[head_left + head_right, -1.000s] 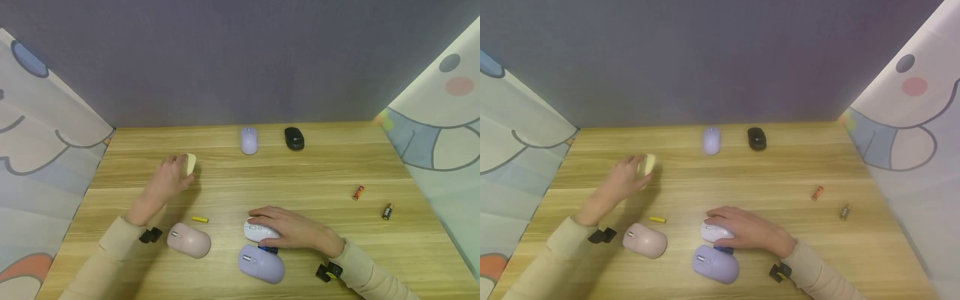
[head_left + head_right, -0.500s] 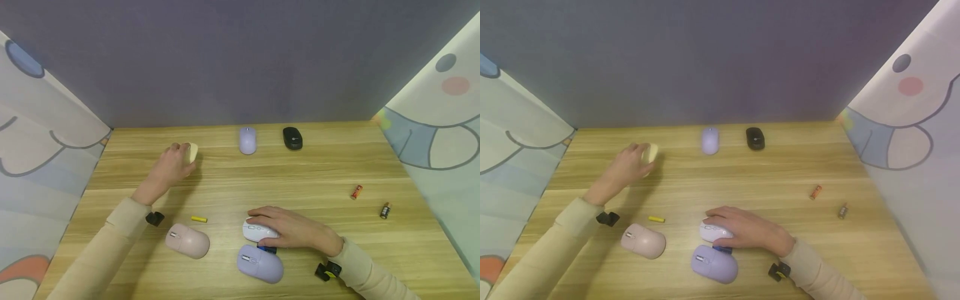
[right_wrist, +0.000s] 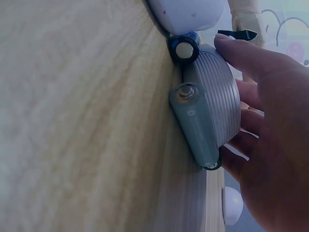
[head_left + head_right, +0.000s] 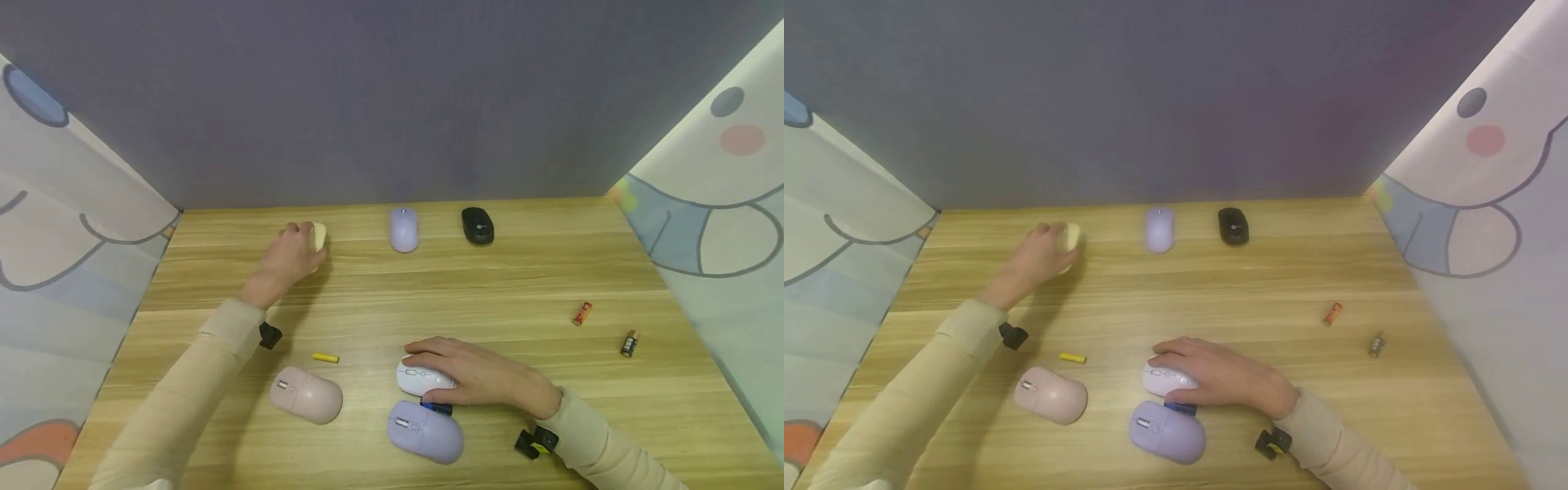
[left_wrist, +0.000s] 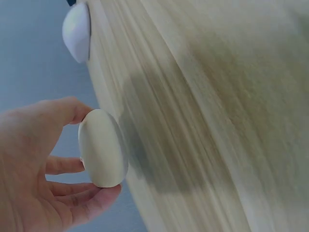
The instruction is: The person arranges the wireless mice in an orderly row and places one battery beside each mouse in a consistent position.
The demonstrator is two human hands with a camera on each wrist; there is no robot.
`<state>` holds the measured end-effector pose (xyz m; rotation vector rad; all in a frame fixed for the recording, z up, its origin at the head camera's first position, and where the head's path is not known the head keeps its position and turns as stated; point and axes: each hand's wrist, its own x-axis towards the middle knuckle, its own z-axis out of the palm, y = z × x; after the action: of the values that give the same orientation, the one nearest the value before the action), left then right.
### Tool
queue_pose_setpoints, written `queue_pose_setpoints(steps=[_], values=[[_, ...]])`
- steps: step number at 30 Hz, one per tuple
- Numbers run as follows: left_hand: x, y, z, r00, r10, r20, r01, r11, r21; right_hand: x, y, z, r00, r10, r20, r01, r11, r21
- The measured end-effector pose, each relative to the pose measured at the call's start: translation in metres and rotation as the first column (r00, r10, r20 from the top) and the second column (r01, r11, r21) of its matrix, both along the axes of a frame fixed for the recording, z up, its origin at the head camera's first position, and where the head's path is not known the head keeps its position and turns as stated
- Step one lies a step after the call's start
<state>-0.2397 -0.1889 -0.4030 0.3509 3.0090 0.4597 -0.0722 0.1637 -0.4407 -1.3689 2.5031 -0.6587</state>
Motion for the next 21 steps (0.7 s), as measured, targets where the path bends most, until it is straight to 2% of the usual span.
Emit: queue_pose_setpoints(steps=[4,11,17,21], values=[[-0.007,0.002,-0.004,1.0,0.022,0.013,-0.022,1.0,-0.004,0.0,-0.001,0.001,1.0,-0.002,-0.001,0.002,1.0,-0.004],[-0.017,0.007,-0.009,1.0,0.019,-0.001,-0.019,1.0,0.015,0.002,0.0,0.002,1.0,-0.002,0.004,0.002,1.0,-0.014],[-0.024,0.016,-0.01,1.0,0.027,0.003,-0.027,0.999,0.038,0.002,0.001,0.002,1.0,-0.003,0.002,0.003,1.0,-0.018],[-0.028,0.02,-0.011,0.999,0.043,0.005,-0.044,0.999,0.026,0.002,0.002,0.001,1.0,-0.004,0.007,0.004,1.0,-0.021]])
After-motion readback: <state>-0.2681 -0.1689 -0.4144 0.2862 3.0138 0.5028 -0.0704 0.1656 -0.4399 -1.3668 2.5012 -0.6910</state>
